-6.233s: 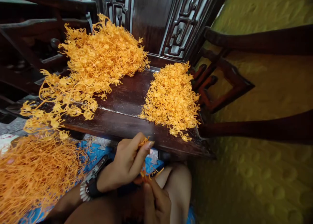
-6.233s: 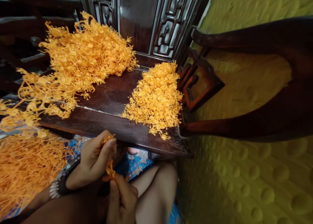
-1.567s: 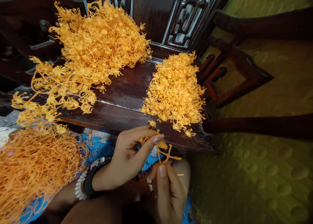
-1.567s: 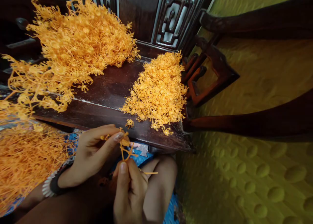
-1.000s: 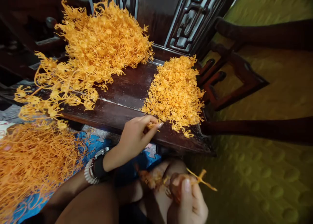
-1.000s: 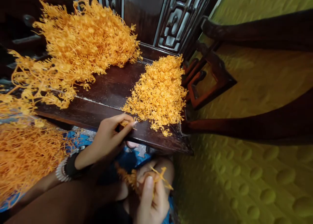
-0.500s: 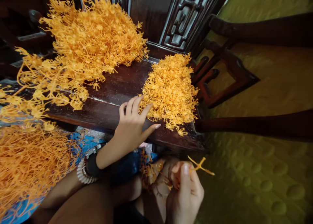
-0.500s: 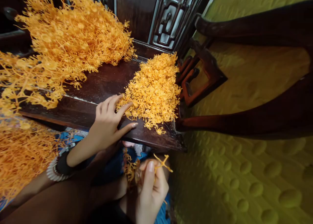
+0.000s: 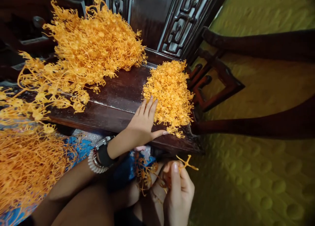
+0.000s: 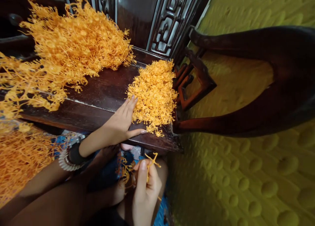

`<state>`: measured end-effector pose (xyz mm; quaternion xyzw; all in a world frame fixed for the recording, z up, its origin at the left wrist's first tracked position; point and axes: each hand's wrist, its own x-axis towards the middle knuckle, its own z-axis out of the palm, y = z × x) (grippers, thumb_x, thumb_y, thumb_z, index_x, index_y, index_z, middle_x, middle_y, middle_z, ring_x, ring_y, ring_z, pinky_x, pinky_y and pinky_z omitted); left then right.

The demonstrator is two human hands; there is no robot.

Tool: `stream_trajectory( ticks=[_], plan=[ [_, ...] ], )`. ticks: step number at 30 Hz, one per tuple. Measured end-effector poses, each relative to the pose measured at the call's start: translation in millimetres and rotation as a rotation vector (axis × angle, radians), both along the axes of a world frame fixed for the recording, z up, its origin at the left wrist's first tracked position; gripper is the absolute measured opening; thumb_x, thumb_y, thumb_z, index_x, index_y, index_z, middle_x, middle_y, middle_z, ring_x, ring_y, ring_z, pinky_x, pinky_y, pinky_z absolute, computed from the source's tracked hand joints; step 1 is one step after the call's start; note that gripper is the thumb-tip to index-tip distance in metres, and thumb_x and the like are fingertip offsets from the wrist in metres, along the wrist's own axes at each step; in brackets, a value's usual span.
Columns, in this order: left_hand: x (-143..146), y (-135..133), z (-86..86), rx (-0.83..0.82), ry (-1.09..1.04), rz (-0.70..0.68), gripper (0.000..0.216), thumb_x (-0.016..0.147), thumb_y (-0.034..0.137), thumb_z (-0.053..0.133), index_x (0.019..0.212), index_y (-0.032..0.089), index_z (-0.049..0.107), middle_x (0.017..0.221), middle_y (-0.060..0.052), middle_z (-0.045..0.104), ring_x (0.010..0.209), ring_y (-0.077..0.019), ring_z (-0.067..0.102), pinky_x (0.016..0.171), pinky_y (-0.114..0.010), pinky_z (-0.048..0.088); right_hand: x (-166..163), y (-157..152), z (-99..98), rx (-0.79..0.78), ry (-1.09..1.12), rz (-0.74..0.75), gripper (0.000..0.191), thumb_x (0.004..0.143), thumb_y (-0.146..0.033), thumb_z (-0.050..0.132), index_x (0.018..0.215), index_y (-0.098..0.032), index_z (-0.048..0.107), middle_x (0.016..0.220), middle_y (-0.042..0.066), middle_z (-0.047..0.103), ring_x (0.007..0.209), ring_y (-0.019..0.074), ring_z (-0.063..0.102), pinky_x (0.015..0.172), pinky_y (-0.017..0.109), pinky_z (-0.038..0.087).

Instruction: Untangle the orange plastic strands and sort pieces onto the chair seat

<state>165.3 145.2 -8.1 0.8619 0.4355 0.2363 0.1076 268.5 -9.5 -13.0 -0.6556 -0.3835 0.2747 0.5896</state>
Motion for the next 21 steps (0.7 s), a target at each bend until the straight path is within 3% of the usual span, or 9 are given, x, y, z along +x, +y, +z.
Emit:
stream_trajectory(
  ticks=[3,8,14,16,18,21],
  plan=[
    [6,3,-1.1,-0.039,0.005,0.033,0.107,0.082,0.069,0.051,0.151,-0.005,0.014,0.159,-0.028,0.013,0.147,-0.0436,0.011,0.118,-0.059,0.016,0,-7,-0.2,0.005,-0.008,0.031,0.044,0.088,-0.053,0.055,0.063,-0.017,0.055,0.052,-0.005,0.042,0.044,0.0078,0.037,0.042,0.019,0.030],
    [3,0,-1.9,0.094,-0.053,0.036,0.119,0.070,0.083,0.051,0.151,0.001,0.018,0.159,-0.027,0.016,0.147,-0.0475,0.000,0.114,-0.069,-0.003,3,-8,5.7,0.018,0.027,0.028,0.044,0.086,-0.056,0.058,0.064,-0.018,0.054,0.050,-0.007,0.037,0.042,0.0072,0.032,0.039,0.020,0.025],
    [-11,-12,7.8,0.137,-0.224,-0.015,0.100,0.073,0.076,0.056,0.148,0.014,0.031,0.162,-0.022,0.007,0.149,-0.0421,-0.001,0.116,-0.065,0.010,6,-2,21.1,0.167,0.199,0.009,0.035,0.089,-0.054,0.053,0.080,-0.020,0.052,0.060,-0.007,0.042,0.048,0.0076,0.035,0.045,0.019,0.029],
    [-11,-20,12.0,0.130,-0.403,-0.011,0.080,0.080,0.068,0.057,0.140,0.017,0.043,0.158,-0.020,0.025,0.148,-0.0371,0.013,0.117,-0.060,0.017,6,-2,27.1,0.171,0.261,0.085,0.030,0.092,-0.050,0.051,0.083,-0.021,0.052,0.063,-0.006,0.046,0.049,0.0078,0.036,0.046,0.020,0.030],
    [-7,-31,16.5,0.043,-0.641,-0.089,0.055,0.090,0.057,0.050,0.127,0.017,0.053,0.142,-0.017,0.050,0.139,-0.0299,0.038,0.114,-0.052,0.030,7,-2,34.8,0.148,0.300,0.167,0.025,0.093,-0.044,0.051,0.084,-0.021,0.053,0.064,-0.006,0.049,0.050,0.0083,0.038,0.047,0.020,0.032],
    [0,-52,23.3,-0.282,-0.742,-0.469,0.043,0.098,0.047,0.038,0.122,0.017,0.057,0.122,-0.014,0.065,0.113,-0.0226,0.060,0.099,-0.040,0.046,11,-2,48.0,0.184,0.317,0.213,0.022,0.091,-0.041,0.052,0.082,-0.021,0.058,0.069,-0.003,0.056,0.059,0.0111,0.050,0.057,0.023,0.042]
  ],
)
